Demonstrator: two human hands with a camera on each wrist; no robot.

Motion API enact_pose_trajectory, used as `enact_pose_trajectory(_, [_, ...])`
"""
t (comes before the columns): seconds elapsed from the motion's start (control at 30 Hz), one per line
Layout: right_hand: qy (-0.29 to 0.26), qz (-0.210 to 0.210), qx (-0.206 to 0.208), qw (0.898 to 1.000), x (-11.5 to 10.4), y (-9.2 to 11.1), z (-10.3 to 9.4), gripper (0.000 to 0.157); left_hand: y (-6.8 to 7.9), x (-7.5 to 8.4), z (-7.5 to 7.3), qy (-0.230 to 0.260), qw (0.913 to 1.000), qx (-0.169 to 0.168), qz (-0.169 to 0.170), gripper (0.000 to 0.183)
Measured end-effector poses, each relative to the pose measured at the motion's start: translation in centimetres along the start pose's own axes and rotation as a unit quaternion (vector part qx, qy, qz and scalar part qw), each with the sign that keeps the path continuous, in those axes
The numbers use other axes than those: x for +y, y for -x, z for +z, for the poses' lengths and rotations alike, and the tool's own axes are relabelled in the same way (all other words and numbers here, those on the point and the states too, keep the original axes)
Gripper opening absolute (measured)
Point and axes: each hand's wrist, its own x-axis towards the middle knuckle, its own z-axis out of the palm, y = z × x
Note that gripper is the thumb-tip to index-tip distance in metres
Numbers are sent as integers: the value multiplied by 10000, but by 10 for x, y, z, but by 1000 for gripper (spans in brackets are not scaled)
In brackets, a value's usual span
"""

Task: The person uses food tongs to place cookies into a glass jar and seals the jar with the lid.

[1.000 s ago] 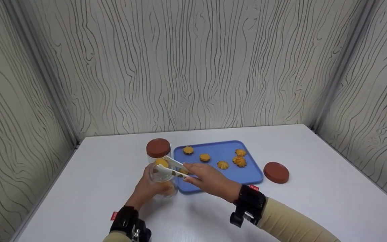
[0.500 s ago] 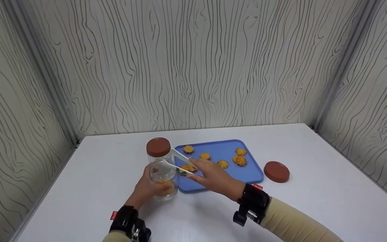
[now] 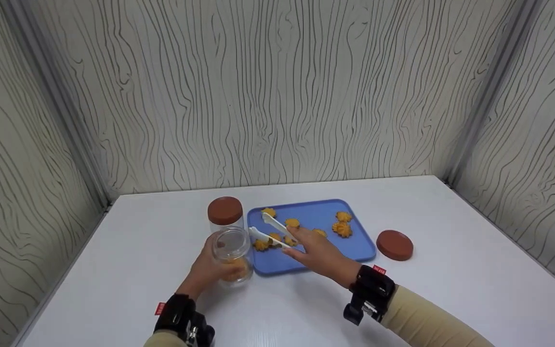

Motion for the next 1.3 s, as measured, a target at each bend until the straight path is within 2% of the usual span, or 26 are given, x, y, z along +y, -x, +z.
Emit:
enact_pose_trajectory(0.2, [-64, 275, -104, 9995, 10, 3, 1, 58, -1, -1, 0, 60, 10000, -11, -55, 103])
enact_pose_trajectory(0.73, [-140, 580, -318, 9977, 21, 4, 7, 57, 4, 2, 0, -164, 9998, 10, 63, 100])
enact_pose_trajectory(1.3, [184, 368, -343, 9986, 25, 4, 15, 57, 3, 1, -1, -83, 9999, -33, -72, 105])
